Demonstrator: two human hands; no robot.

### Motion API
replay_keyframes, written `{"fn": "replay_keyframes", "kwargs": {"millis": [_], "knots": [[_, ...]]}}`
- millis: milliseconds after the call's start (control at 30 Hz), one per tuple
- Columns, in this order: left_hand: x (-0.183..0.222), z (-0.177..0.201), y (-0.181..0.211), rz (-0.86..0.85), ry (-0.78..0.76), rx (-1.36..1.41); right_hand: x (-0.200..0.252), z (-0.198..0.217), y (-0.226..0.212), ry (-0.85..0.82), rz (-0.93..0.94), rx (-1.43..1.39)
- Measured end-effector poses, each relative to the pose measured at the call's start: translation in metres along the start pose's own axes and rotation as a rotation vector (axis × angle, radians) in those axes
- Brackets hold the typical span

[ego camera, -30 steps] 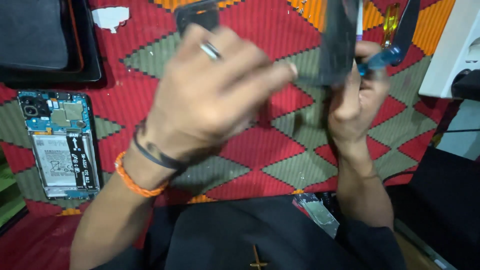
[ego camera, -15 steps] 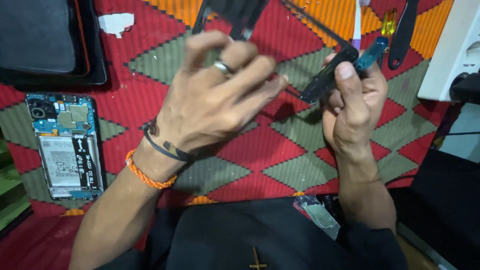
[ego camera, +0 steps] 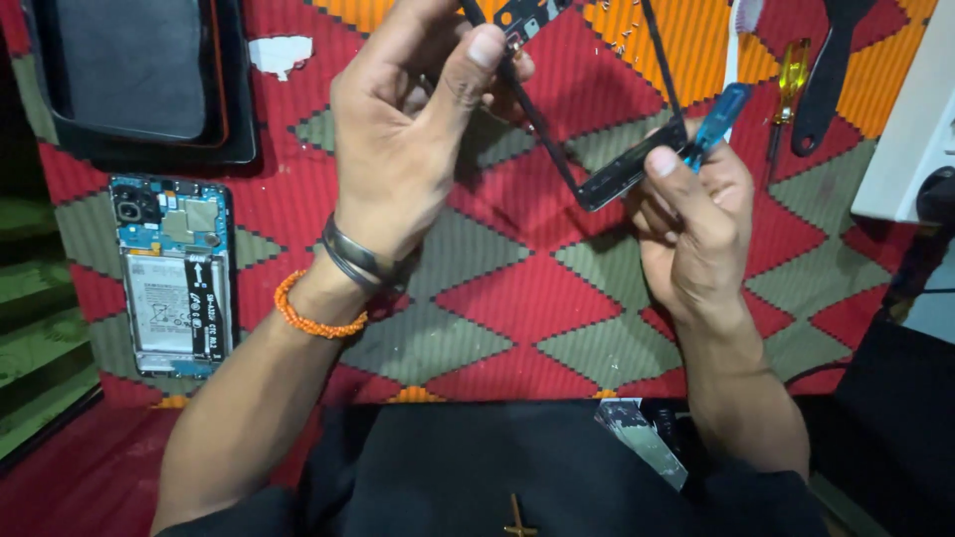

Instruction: Disassembling a smartphone by removing internal screws and cleaning the chassis with a brush.

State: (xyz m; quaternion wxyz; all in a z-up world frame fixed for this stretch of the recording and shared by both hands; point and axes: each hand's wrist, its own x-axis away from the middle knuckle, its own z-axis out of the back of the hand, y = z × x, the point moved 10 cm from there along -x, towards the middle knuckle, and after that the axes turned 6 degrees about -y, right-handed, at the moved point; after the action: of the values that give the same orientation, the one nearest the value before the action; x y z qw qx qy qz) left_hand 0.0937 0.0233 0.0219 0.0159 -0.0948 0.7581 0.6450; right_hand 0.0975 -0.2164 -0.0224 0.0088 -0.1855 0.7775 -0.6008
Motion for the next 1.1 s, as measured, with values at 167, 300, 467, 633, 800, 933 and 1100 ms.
{"fn": "replay_keyframes", "kwargs": {"millis": [167,300,467,633,800,933,1100], "knots": [[0.0,0.001,-0.018,0.073,-0.058,0.168,0.003,-0.002,0.01,0.028,-0.124,-0.053],[0.0,0.002,-0.025,0.115,-0.029,0.189,0.004,0.004,0.015,0.023,-0.14,-0.055],[0.001,-0.005,-0.02,0.139,-0.107,0.184,0.002,-0.004,0.015,-0.045,-0.147,-0.067],[-0.001,-0.003,-0.013,0.126,-0.062,0.155,0.004,-0.003,0.016,-0.037,-0.148,-0.008],[-0.004,0.002,-0.007,0.067,-0.009,0.102,0.005,-0.005,0.016,-0.037,-0.155,0.069],[-0.003,0.009,-0.01,0.034,0.022,-0.004,0.004,-0.005,0.014,-0.027,-0.126,0.105],[0.003,0.017,0.035,-0.141,0.093,-0.358,0.002,0.006,0.001,0.034,0.044,-0.04]]}}
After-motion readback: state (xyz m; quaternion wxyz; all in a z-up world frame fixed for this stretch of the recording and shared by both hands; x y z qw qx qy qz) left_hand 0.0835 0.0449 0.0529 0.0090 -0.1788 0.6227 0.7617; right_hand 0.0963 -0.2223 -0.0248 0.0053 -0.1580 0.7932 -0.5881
